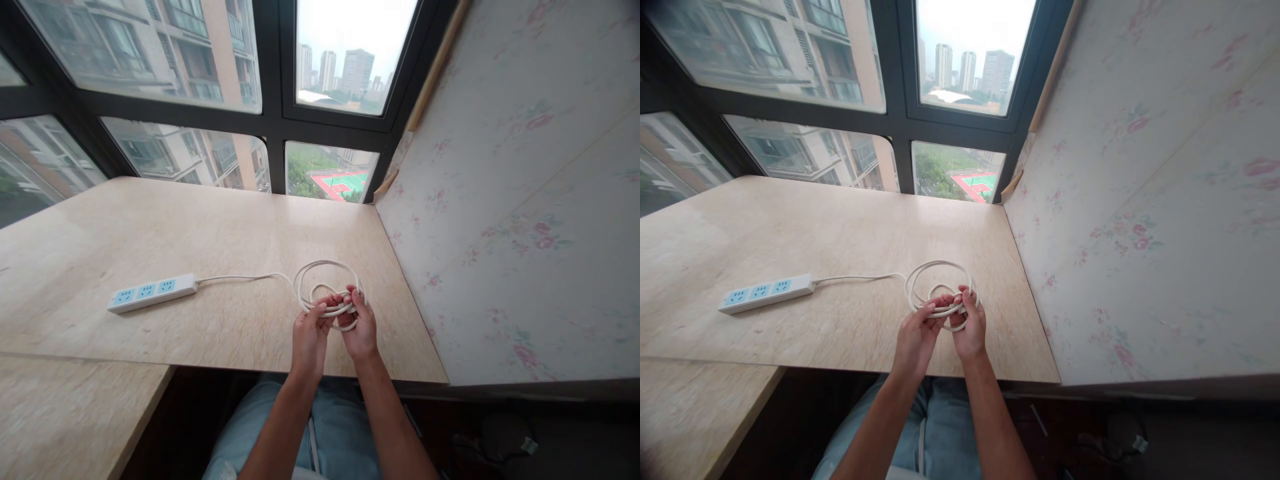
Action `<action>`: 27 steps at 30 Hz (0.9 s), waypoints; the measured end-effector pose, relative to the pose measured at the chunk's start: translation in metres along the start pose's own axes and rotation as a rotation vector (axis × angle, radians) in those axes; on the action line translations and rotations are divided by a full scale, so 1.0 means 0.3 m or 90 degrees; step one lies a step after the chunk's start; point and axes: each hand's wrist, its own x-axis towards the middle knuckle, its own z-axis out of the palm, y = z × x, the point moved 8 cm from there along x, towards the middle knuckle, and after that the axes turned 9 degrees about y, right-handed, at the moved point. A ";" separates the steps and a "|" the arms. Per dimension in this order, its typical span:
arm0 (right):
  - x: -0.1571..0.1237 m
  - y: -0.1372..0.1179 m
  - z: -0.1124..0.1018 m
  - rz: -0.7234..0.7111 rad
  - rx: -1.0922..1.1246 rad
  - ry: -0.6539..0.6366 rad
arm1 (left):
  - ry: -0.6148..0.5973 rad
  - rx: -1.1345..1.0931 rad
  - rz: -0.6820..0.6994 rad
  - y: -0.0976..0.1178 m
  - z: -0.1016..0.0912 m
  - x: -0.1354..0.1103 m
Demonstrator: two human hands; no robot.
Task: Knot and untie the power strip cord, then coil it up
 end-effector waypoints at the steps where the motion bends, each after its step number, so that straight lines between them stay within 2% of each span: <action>1: -0.001 -0.010 0.011 0.002 -0.004 -0.021 | 0.003 0.021 -0.003 0.017 -0.021 -0.001; 3: -0.002 -0.028 0.035 0.017 -0.025 -0.070 | 0.028 0.061 0.007 0.064 -0.073 0.012; 6: -0.001 -0.043 0.069 0.086 -0.111 -0.159 | 0.068 0.126 0.048 0.149 -0.144 0.057; 9: -0.002 -0.039 0.102 0.200 -0.250 -0.275 | 0.032 0.291 0.128 0.229 -0.149 0.094; 11: -0.008 -0.027 0.124 0.287 -0.345 -0.362 | -0.067 0.465 0.247 0.276 -0.084 0.084; 13: -0.019 -0.008 0.148 0.371 -0.436 -0.449 | -0.203 0.634 0.391 0.298 0.018 0.038; 15: -0.033 0.012 0.173 0.435 -0.521 -0.532 | -0.344 0.769 0.500 0.289 0.117 -0.016; 16: -0.039 0.021 0.186 0.456 -0.557 -0.568 | -0.402 0.825 0.525 0.277 0.156 -0.034; 18: -0.045 0.037 0.210 0.470 -0.609 -0.616 | -0.500 0.917 0.509 0.243 0.209 -0.045; 21: -0.038 0.053 0.226 0.455 -0.674 -0.623 | -0.599 0.948 0.406 0.206 0.239 -0.036; 25: -0.025 0.055 0.219 0.423 -0.728 -0.580 | -0.615 0.866 0.306 0.206 0.240 -0.033; 27: -0.025 0.050 0.225 0.409 -0.702 -0.560 | -0.578 0.870 0.316 0.220 0.232 -0.030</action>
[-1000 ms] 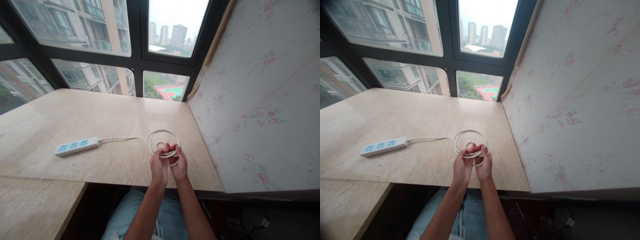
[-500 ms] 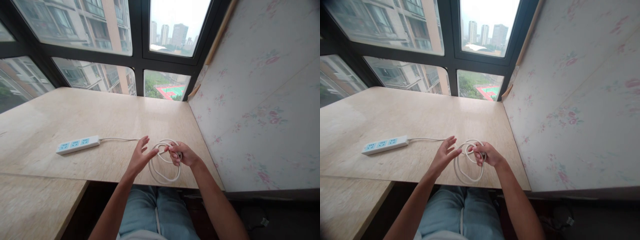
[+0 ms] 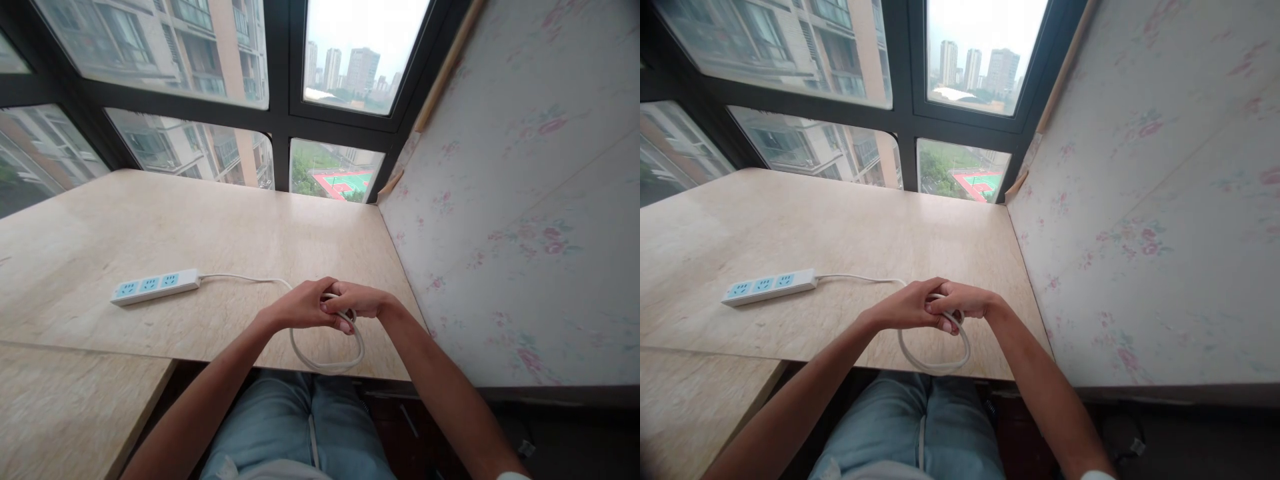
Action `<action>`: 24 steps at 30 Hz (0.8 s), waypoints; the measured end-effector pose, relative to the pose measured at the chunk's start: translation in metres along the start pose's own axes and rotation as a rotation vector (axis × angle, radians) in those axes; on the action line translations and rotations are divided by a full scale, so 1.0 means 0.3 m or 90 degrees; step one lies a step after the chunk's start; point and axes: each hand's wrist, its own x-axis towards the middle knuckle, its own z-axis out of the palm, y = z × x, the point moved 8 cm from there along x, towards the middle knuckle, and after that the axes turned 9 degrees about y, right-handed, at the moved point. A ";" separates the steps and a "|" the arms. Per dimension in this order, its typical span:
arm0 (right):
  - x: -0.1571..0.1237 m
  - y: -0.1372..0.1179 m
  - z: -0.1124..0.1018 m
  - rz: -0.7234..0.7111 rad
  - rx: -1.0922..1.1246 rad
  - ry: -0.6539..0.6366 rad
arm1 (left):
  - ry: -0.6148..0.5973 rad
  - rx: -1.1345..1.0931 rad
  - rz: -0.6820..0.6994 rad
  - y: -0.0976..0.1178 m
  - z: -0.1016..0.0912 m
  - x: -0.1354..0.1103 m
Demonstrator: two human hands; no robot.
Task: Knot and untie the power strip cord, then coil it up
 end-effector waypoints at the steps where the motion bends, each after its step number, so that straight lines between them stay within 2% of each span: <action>1: -0.001 -0.005 0.002 -0.009 0.017 0.002 | 0.022 0.026 -0.005 -0.002 -0.011 -0.003; 6: -0.005 -0.034 0.005 -0.069 0.096 -0.024 | 0.107 0.162 0.006 0.003 -0.058 -0.011; 11: -0.019 -0.048 -0.043 -0.140 0.162 0.002 | 0.193 0.217 0.001 0.006 -0.101 -0.022; 14: -0.046 -0.069 -0.059 -0.238 0.142 0.016 | 0.293 0.145 -0.040 -0.006 -0.147 -0.035; 17: -0.068 -0.076 -0.051 -0.299 0.108 0.027 | 0.397 0.055 -0.057 -0.008 -0.187 -0.051; 20: -0.077 -0.077 -0.045 -0.329 0.159 0.066 | 0.479 -0.011 -0.069 -0.017 -0.203 -0.067; 24: -0.072 -0.063 -0.023 -0.337 0.234 0.078 | 0.579 -0.121 -0.101 -0.072 -0.202 -0.096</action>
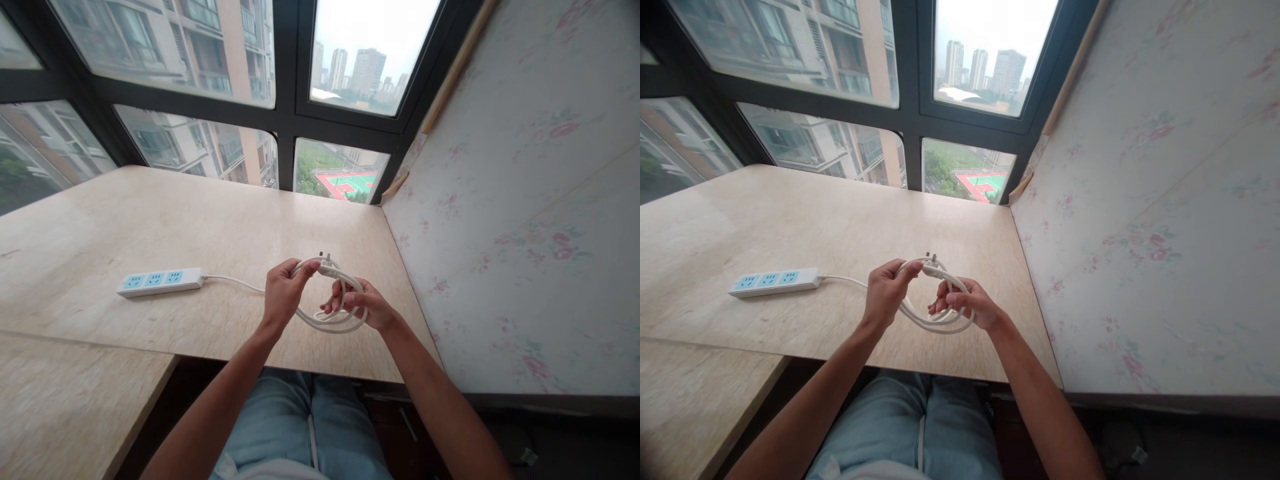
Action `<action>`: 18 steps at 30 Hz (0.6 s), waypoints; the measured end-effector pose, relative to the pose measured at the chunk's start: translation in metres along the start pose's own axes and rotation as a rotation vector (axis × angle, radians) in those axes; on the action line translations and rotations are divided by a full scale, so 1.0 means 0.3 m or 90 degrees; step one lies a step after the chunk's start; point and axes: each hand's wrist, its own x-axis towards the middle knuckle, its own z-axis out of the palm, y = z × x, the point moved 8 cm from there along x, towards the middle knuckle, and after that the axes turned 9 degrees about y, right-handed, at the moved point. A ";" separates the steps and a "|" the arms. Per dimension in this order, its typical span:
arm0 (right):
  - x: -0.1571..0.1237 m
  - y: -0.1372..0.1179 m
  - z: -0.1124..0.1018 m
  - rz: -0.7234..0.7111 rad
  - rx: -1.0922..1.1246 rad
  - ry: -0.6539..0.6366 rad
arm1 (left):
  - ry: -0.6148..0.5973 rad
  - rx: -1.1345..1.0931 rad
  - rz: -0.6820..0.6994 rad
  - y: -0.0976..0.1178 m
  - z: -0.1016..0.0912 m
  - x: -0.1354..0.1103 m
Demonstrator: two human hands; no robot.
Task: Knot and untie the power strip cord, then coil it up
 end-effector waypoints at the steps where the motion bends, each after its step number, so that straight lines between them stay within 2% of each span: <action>1: -0.002 0.009 0.004 0.001 0.012 -0.002 | 0.015 -0.019 -0.015 -0.016 -0.004 -0.003; 4: -0.010 0.040 0.003 0.009 0.046 -0.007 | 0.055 -0.088 -0.057 -0.052 -0.014 -0.011; 9: -0.023 0.091 -0.020 -0.005 0.074 0.037 | 0.137 -0.286 -0.150 -0.082 -0.033 -0.014; 15: -0.014 0.126 0.003 -0.069 0.121 0.197 | 0.241 -0.470 -0.222 -0.120 -0.028 -0.046; 18: -0.004 0.114 0.020 -0.112 0.184 0.251 | 0.262 -0.536 -0.256 -0.137 -0.007 -0.081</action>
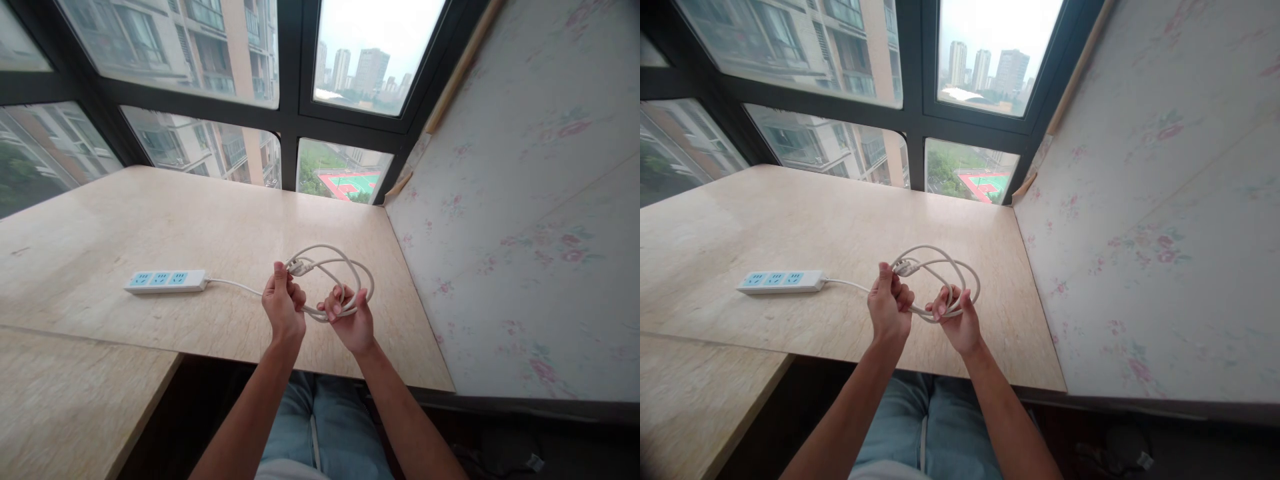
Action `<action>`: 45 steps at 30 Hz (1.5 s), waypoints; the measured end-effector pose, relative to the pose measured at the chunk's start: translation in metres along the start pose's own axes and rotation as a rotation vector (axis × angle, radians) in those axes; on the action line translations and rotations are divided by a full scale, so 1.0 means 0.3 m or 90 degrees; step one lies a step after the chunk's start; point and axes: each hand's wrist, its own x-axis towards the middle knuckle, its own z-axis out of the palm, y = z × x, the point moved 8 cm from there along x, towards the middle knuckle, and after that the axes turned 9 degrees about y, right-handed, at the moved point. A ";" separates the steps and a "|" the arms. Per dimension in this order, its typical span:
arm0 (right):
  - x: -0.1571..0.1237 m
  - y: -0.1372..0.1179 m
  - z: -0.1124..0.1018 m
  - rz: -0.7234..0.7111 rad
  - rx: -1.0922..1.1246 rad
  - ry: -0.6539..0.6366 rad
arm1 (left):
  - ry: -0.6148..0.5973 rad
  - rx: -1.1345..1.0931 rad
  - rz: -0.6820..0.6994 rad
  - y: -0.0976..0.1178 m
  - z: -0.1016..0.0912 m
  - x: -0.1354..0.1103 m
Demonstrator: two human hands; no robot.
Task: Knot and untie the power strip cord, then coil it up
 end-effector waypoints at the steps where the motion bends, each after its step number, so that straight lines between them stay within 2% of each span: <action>1: 0.005 -0.008 0.001 -0.010 0.013 0.020 | -0.001 -0.008 -0.014 -0.011 -0.004 -0.011; 4: 0.024 -0.036 -0.006 -0.005 0.005 0.056 | -0.024 -0.012 -0.076 -0.050 -0.018 -0.040; 10: 0.040 -0.096 -0.016 0.104 -0.106 0.024 | -0.146 0.005 -0.319 -0.148 -0.054 -0.085; 13: 0.036 -0.121 0.009 0.175 -0.161 -0.014 | -0.202 0.061 -0.373 -0.166 -0.070 -0.099; 19: 0.038 -0.150 0.087 0.323 -0.255 -0.120 | -0.262 0.138 -0.449 -0.169 -0.075 -0.130; 21: 0.039 -0.158 0.106 0.355 -0.293 -0.162 | -0.286 0.146 -0.445 -0.163 -0.073 -0.132; 24: 0.042 -0.164 0.119 0.398 -0.351 -0.217 | -0.328 0.164 -0.375 -0.139 -0.074 -0.113; 29: 0.043 -0.140 0.115 0.522 -0.431 -0.304 | -0.569 0.322 -0.308 -0.105 -0.047 -0.143; 31: 0.049 -0.131 0.110 0.550 -0.458 -0.314 | -0.615 0.338 -0.286 -0.084 -0.031 -0.156; 33: 0.057 -0.123 0.105 0.559 -0.468 -0.307 | -0.579 0.292 -0.284 -0.066 -0.015 -0.155; 37: 0.069 -0.104 0.104 0.514 -0.400 -0.306 | -0.357 0.175 -0.306 -0.061 -0.021 -0.116; 41: 0.073 -0.090 0.108 0.358 -0.265 -0.347 | -0.200 0.079 -0.310 -0.054 -0.014 -0.073; 45: 0.061 -0.080 0.096 0.219 -0.163 -0.313 | -0.101 0.017 -0.234 -0.016 0.025 -0.029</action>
